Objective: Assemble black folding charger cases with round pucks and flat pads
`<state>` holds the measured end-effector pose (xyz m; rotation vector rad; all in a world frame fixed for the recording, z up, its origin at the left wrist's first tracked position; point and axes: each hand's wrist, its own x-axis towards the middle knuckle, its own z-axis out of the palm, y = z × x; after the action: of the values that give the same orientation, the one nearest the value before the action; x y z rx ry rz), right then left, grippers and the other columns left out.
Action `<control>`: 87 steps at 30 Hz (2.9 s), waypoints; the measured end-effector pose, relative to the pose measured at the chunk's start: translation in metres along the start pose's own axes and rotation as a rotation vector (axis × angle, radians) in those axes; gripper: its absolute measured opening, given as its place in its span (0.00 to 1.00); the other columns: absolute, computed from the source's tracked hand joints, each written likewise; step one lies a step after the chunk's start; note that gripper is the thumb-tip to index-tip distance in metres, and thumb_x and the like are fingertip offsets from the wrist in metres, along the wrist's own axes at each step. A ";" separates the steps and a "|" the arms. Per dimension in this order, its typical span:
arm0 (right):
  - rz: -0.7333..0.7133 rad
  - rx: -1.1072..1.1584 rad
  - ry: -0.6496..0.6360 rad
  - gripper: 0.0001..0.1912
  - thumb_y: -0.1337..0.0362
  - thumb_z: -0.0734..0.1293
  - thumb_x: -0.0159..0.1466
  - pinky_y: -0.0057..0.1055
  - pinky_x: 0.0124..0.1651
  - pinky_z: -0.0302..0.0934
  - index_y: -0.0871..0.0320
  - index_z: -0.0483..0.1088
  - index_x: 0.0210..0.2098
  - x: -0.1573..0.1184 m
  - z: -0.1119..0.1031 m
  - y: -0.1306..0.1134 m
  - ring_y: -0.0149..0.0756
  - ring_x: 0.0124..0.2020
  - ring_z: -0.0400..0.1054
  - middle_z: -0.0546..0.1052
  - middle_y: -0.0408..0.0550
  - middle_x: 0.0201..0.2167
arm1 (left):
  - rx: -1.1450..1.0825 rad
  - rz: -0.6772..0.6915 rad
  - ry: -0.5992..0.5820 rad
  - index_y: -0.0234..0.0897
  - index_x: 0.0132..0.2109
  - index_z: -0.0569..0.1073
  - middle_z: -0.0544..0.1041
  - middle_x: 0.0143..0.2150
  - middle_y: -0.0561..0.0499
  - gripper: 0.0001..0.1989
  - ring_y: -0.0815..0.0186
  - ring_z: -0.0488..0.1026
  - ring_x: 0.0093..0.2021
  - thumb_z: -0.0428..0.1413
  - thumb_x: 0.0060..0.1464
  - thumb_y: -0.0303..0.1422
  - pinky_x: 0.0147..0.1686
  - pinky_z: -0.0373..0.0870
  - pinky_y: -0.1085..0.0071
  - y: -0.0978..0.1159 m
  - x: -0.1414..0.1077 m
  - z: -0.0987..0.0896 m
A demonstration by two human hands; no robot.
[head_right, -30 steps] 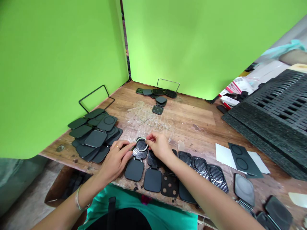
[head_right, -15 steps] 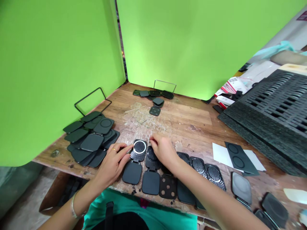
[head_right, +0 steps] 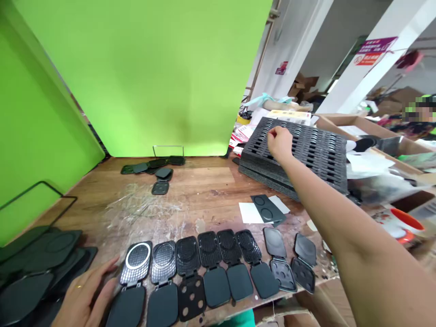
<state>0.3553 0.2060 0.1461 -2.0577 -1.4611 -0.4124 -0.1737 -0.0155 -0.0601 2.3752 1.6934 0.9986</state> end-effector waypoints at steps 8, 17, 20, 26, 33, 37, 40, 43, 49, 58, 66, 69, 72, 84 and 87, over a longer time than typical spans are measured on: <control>0.074 -0.101 -0.181 0.15 0.68 0.62 0.63 0.35 0.46 0.63 0.62 0.77 0.45 0.032 0.037 0.017 0.45 0.43 0.72 0.78 0.59 0.44 | 0.049 0.020 0.015 0.44 0.53 0.70 0.79 0.47 0.47 0.17 0.55 0.75 0.46 0.48 0.64 0.45 0.45 0.72 0.59 0.001 0.002 -0.006; -0.043 -0.225 -0.295 0.12 0.70 0.65 0.61 0.40 0.45 0.60 0.66 0.75 0.44 0.053 0.048 0.016 0.51 0.45 0.70 0.73 0.67 0.47 | 0.097 0.020 -0.011 0.42 0.54 0.70 0.78 0.48 0.47 0.17 0.56 0.74 0.47 0.47 0.65 0.43 0.46 0.72 0.60 0.007 0.002 -0.009; -0.097 -0.226 -0.261 0.12 0.72 0.60 0.65 0.39 0.46 0.60 0.68 0.73 0.44 0.042 0.048 0.016 0.49 0.45 0.69 0.72 0.68 0.48 | 0.107 0.041 -0.007 0.42 0.54 0.70 0.78 0.48 0.47 0.17 0.57 0.74 0.47 0.48 0.65 0.45 0.46 0.71 0.61 0.007 0.003 -0.010; -0.062 0.069 0.149 0.09 0.69 0.61 0.66 0.39 0.47 0.62 0.63 0.71 0.42 0.020 0.034 0.012 0.47 0.46 0.69 0.72 0.63 0.48 | 0.116 0.083 0.018 0.40 0.54 0.70 0.78 0.47 0.47 0.18 0.58 0.75 0.46 0.47 0.66 0.46 0.45 0.71 0.64 0.010 0.006 -0.012; 0.295 1.051 -0.184 0.06 0.66 0.72 0.56 0.27 0.24 0.63 0.59 0.70 0.30 -0.059 0.007 -0.038 0.29 0.20 0.64 0.71 0.43 0.21 | 0.054 0.083 0.053 0.39 0.52 0.71 0.77 0.46 0.46 0.16 0.58 0.73 0.45 0.49 0.65 0.43 0.46 0.69 0.63 0.017 0.010 -0.014; 0.289 1.193 -0.548 0.16 0.59 0.78 0.48 0.24 0.24 0.64 0.59 0.73 0.31 -0.128 0.000 -0.064 0.26 0.21 0.65 0.73 0.43 0.22 | 0.030 0.058 0.045 0.39 0.49 0.75 0.74 0.46 0.44 0.12 0.55 0.69 0.48 0.51 0.65 0.37 0.50 0.66 0.57 0.040 0.011 -0.021; 0.292 1.221 -0.775 0.22 0.54 0.80 0.44 0.24 0.24 0.65 0.60 0.73 0.30 -0.169 0.004 -0.082 0.27 0.20 0.66 0.73 0.42 0.21 | -0.013 0.044 -0.058 0.40 0.48 0.76 0.71 0.49 0.44 0.10 0.55 0.66 0.52 0.51 0.64 0.32 0.52 0.64 0.55 0.067 0.011 -0.023; 0.298 1.232 -0.954 0.24 0.51 0.80 0.43 0.25 0.23 0.65 0.60 0.72 0.30 -0.201 0.013 -0.098 0.26 0.20 0.65 0.72 0.41 0.21 | -0.080 0.038 -0.154 0.40 0.47 0.77 0.69 0.51 0.43 0.10 0.54 0.62 0.55 0.51 0.65 0.31 0.55 0.63 0.54 0.091 0.010 -0.018; 0.256 1.142 -1.197 0.19 0.53 0.76 0.48 0.23 0.20 0.61 0.58 0.69 0.28 -0.249 0.030 -0.124 0.26 0.17 0.63 0.70 0.39 0.17 | -0.033 0.005 -0.258 0.44 0.53 0.76 0.65 0.52 0.42 0.13 0.50 0.59 0.55 0.53 0.63 0.31 0.54 0.63 0.48 0.110 0.007 -0.008; 0.022 0.936 -1.284 0.04 0.64 0.65 0.60 0.22 0.18 0.58 0.58 0.66 0.30 -0.286 0.044 -0.158 0.26 0.15 0.62 0.67 0.36 0.16 | 0.132 -0.016 -0.374 0.47 0.54 0.76 0.65 0.50 0.43 0.14 0.49 0.59 0.52 0.56 0.61 0.34 0.51 0.62 0.49 0.119 0.014 -0.014; -0.304 0.729 -1.052 0.08 0.73 0.64 0.60 0.30 0.38 0.61 0.59 0.70 0.26 -0.291 0.046 -0.169 0.34 0.30 0.68 0.73 0.45 0.25 | 0.136 -0.010 -0.411 0.48 0.54 0.75 0.66 0.49 0.44 0.14 0.51 0.59 0.51 0.57 0.60 0.35 0.54 0.60 0.49 0.119 0.018 -0.016; -0.406 0.670 -0.981 0.10 0.72 0.63 0.63 0.33 0.42 0.60 0.59 0.73 0.28 -0.295 0.044 -0.168 0.37 0.34 0.68 0.74 0.49 0.30 | 0.143 -0.005 -0.423 0.48 0.53 0.76 0.66 0.48 0.44 0.14 0.52 0.59 0.50 0.58 0.60 0.35 0.53 0.61 0.50 0.119 0.021 -0.017; -0.548 0.627 -0.825 0.11 0.70 0.61 0.66 0.33 0.42 0.61 0.59 0.74 0.32 -0.291 0.040 -0.159 0.39 0.36 0.69 0.74 0.51 0.33 | 0.150 0.015 -0.414 0.48 0.53 0.76 0.66 0.47 0.44 0.14 0.52 0.60 0.50 0.58 0.60 0.35 0.51 0.62 0.51 0.117 0.020 -0.015; -0.186 0.100 0.048 0.12 0.70 0.59 0.63 0.41 0.53 0.59 0.62 0.75 0.39 -0.030 0.018 -0.004 0.48 0.46 0.67 0.76 0.60 0.42 | 0.111 0.210 -0.144 0.48 0.50 0.76 0.71 0.47 0.43 0.13 0.50 0.65 0.47 0.52 0.62 0.40 0.43 0.63 0.55 0.085 0.017 0.016; -0.001 0.021 -0.015 0.16 0.72 0.59 0.62 0.41 0.53 0.60 0.66 0.74 0.45 0.015 0.025 0.028 0.48 0.47 0.68 0.74 0.63 0.46 | 0.060 0.231 -0.142 0.47 0.51 0.75 0.71 0.48 0.44 0.13 0.50 0.65 0.49 0.52 0.63 0.41 0.44 0.63 0.56 0.087 0.022 0.020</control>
<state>0.3849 0.2260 0.1273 -2.0473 -1.4693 -0.3813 -0.0865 -0.0249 -0.0308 2.6570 1.4467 0.7919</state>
